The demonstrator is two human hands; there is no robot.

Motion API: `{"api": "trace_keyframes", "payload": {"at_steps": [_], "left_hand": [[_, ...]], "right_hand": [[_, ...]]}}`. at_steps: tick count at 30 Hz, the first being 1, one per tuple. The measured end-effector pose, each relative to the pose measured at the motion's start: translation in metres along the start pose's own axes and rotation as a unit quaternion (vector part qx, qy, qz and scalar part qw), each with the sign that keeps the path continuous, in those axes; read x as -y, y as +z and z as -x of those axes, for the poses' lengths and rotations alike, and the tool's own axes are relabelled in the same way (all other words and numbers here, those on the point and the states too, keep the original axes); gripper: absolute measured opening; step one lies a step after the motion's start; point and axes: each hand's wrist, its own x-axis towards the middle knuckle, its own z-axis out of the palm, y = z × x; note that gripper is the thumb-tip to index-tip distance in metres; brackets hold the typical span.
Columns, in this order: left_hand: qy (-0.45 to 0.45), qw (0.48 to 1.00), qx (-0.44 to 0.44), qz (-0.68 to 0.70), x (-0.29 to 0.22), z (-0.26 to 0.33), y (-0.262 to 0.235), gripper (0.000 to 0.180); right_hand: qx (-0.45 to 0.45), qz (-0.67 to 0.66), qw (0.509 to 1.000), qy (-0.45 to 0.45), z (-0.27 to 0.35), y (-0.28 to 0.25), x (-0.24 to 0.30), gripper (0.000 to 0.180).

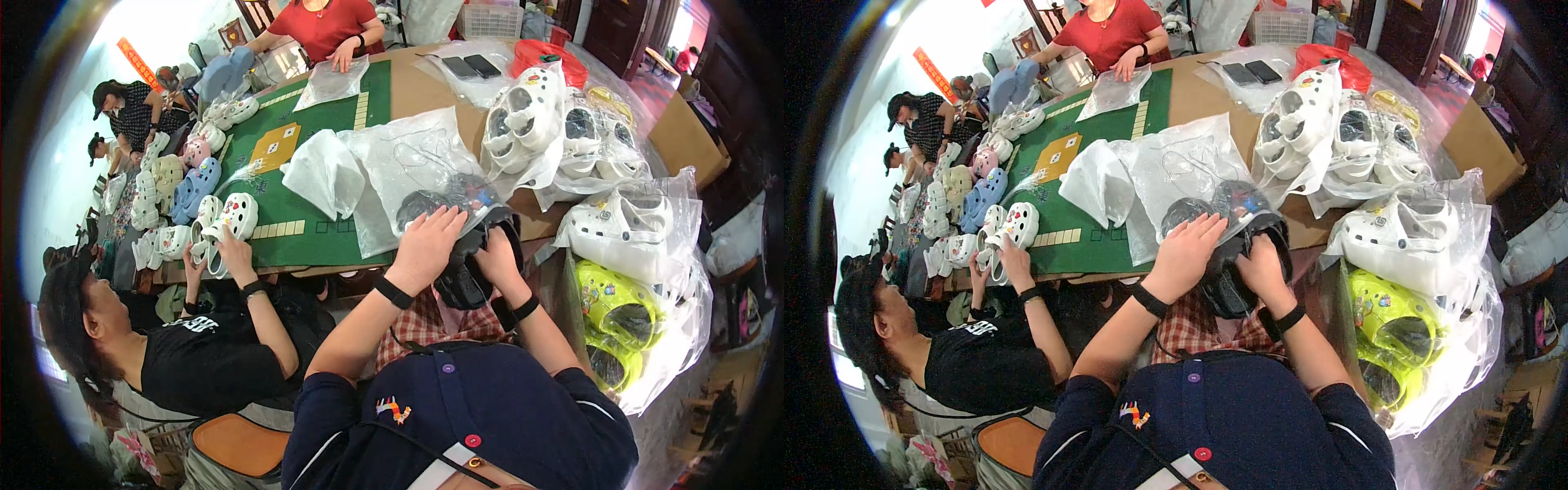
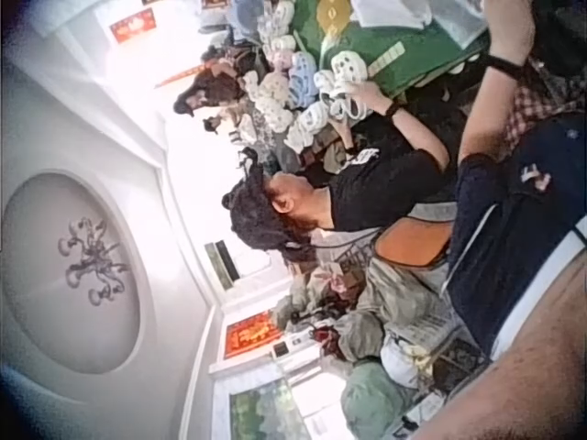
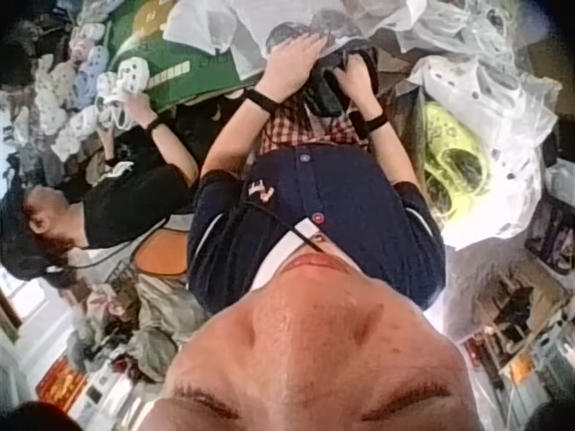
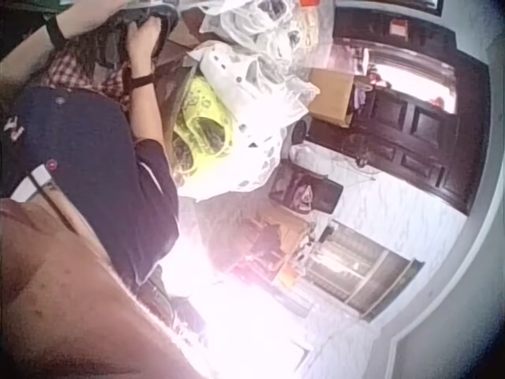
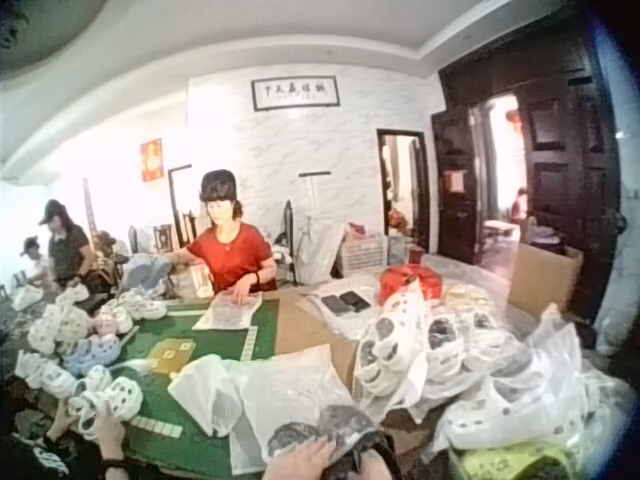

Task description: The recorder is packaging shoes into plastic bags at a table in a manufacturing facility.

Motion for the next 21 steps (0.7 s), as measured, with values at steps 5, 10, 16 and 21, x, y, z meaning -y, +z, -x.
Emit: {"api": "trace_keyframes", "payload": {"at_steps": [5,10,16,21], "left_hand": [[-0.075,0.973,-0.206,-0.066,0.025,0.014,0.01,0.041],[-0.288,0.931,-0.215,0.063,0.051,0.043,0.05,0.043],[-0.255,0.946,-0.164,0.118,0.031,0.043,0.032,0.032],[-0.168,0.976,-0.134,0.043,0.019,0.012,-0.002,0.021]], "right_hand": [[-0.071,-0.034,0.997,0.024,0.001,-0.002,-0.001,0.032],[-0.043,-0.127,0.991,0.022,0.002,-0.009,0.013,0.028],[-0.06,-0.057,0.996,0.039,-0.012,0.0,0.003,0.026],[0.018,0.07,0.997,-0.001,-0.019,0.002,0.021,0.029]]}}
